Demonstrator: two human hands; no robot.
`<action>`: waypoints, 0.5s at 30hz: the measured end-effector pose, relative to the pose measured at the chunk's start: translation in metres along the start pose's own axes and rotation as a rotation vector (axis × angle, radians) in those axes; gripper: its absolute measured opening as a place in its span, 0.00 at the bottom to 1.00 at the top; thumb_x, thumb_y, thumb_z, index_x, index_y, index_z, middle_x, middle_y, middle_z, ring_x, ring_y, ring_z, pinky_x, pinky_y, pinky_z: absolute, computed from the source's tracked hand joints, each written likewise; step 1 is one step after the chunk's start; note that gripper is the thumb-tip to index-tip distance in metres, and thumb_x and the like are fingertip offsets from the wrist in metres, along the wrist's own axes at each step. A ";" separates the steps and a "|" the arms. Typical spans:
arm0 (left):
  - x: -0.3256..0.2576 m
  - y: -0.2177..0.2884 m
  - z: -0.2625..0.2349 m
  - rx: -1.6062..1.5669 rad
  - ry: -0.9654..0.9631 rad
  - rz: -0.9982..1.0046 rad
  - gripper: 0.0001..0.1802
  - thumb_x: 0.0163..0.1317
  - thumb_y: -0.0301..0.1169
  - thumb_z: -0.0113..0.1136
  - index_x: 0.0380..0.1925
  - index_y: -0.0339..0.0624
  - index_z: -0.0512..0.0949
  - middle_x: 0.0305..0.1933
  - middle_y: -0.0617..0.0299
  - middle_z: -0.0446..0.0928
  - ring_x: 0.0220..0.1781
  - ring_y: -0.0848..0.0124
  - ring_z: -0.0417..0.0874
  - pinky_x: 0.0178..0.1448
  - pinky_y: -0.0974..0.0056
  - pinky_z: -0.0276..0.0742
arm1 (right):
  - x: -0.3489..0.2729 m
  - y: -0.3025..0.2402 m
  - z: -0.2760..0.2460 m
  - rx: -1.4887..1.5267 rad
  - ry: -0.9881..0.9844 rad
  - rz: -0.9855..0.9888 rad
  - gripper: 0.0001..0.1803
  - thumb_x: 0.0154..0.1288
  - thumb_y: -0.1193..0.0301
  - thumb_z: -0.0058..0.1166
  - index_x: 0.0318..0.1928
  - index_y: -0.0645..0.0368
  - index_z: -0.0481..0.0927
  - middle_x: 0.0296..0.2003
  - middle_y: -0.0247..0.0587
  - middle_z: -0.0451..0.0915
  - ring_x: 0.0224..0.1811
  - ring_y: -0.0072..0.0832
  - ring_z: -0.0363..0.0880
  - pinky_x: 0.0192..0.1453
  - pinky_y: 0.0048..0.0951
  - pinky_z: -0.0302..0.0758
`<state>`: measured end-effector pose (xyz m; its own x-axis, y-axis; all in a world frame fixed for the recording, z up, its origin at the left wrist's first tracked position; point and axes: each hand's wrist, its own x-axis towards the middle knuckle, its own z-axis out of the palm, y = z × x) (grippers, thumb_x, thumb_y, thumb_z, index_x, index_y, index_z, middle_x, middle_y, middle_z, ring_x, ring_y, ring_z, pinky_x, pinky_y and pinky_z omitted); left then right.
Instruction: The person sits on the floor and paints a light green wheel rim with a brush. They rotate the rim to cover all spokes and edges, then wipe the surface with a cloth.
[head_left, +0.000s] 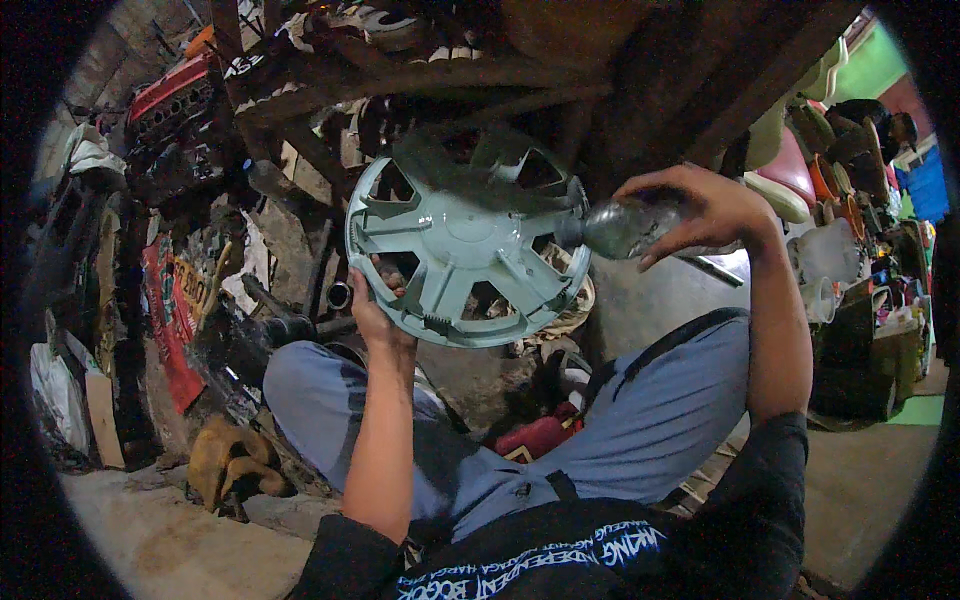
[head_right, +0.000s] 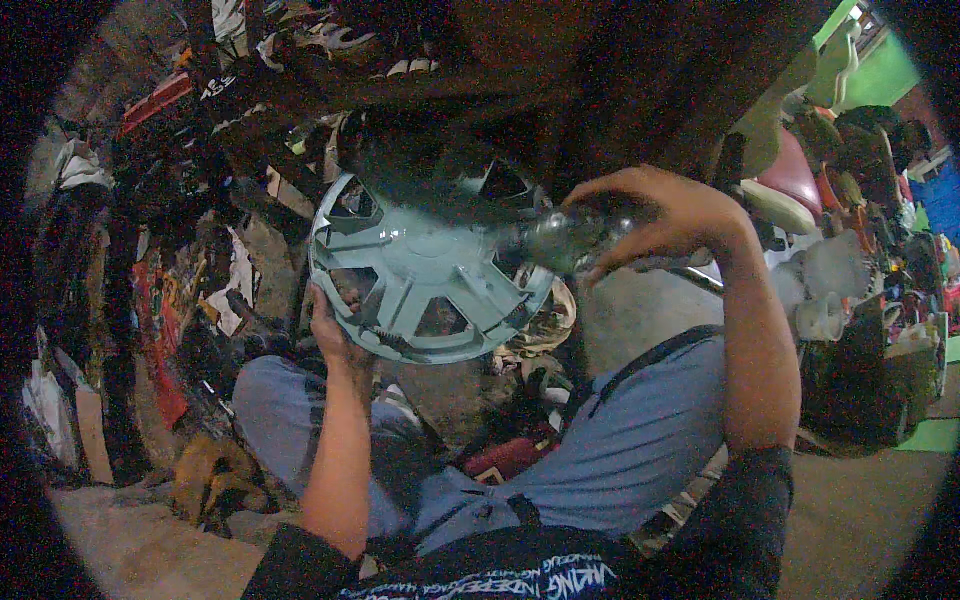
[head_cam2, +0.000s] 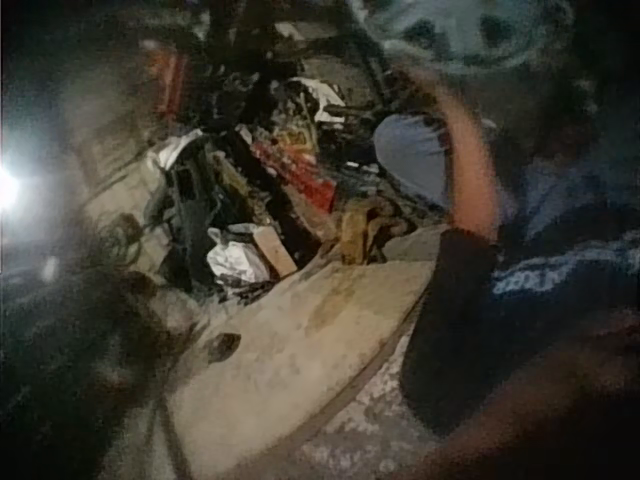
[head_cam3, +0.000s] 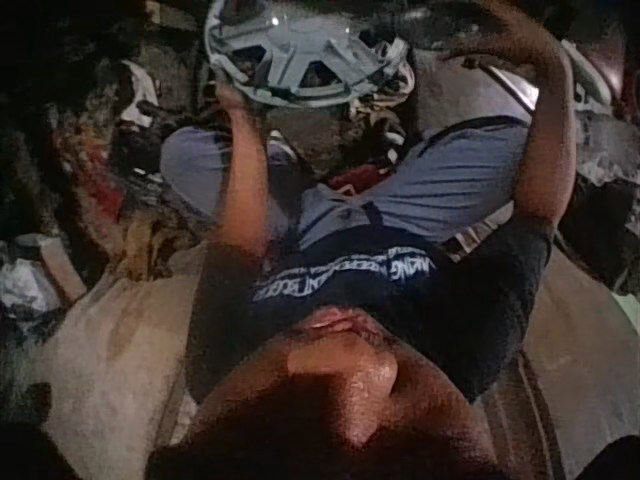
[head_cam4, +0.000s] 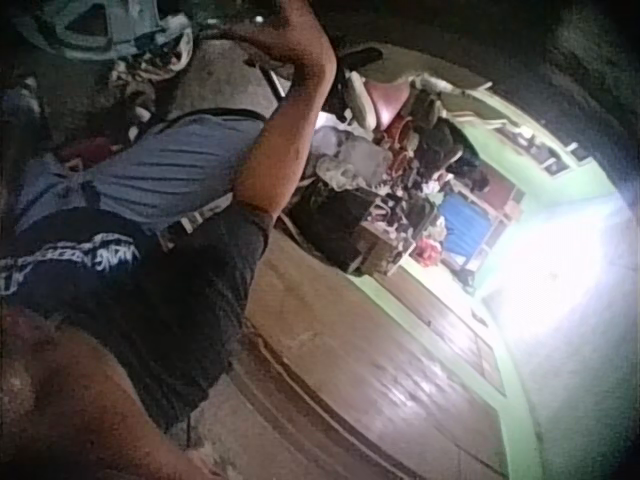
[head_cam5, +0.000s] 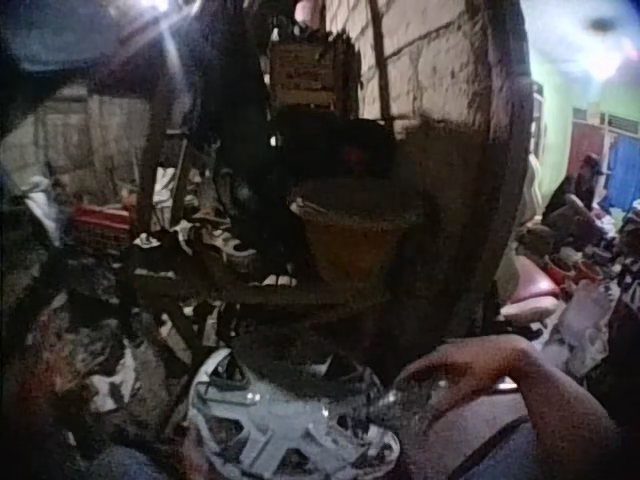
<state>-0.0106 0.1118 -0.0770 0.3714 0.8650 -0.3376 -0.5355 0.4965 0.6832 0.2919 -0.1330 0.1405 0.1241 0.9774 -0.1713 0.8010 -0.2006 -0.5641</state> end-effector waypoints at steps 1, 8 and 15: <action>-0.002 0.002 0.001 -0.037 0.011 -0.022 0.21 0.75 0.50 0.49 0.49 0.46 0.76 0.29 0.67 0.70 0.29 0.76 0.72 0.30 0.70 0.72 | -0.004 0.008 0.000 -0.019 0.082 -0.004 0.38 0.43 0.62 0.80 0.57 0.60 0.80 0.52 0.44 0.83 0.56 0.31 0.80 0.62 0.32 0.74; -0.021 0.036 0.000 -0.094 0.070 0.047 0.20 0.74 0.51 0.51 0.49 0.47 0.77 0.29 0.69 0.72 0.27 0.77 0.73 0.30 0.72 0.72 | -0.017 0.030 0.008 0.402 0.270 0.148 0.47 0.48 0.70 0.79 0.68 0.64 0.68 0.62 0.47 0.75 0.63 0.33 0.74 0.69 0.35 0.70; -0.035 0.085 -0.012 -0.146 0.074 0.204 0.21 0.76 0.49 0.46 0.52 0.46 0.75 0.26 0.66 0.70 0.27 0.77 0.68 0.33 0.71 0.68 | -0.024 0.061 0.047 0.465 0.471 0.255 0.53 0.50 0.67 0.79 0.72 0.65 0.60 0.64 0.49 0.73 0.62 0.34 0.74 0.67 0.36 0.72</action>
<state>-0.0781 0.1250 -0.0149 0.1910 0.9485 -0.2527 -0.6991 0.3121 0.6432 0.3106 -0.1715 0.0717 0.5988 0.8001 -0.0353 0.3936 -0.3323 -0.8571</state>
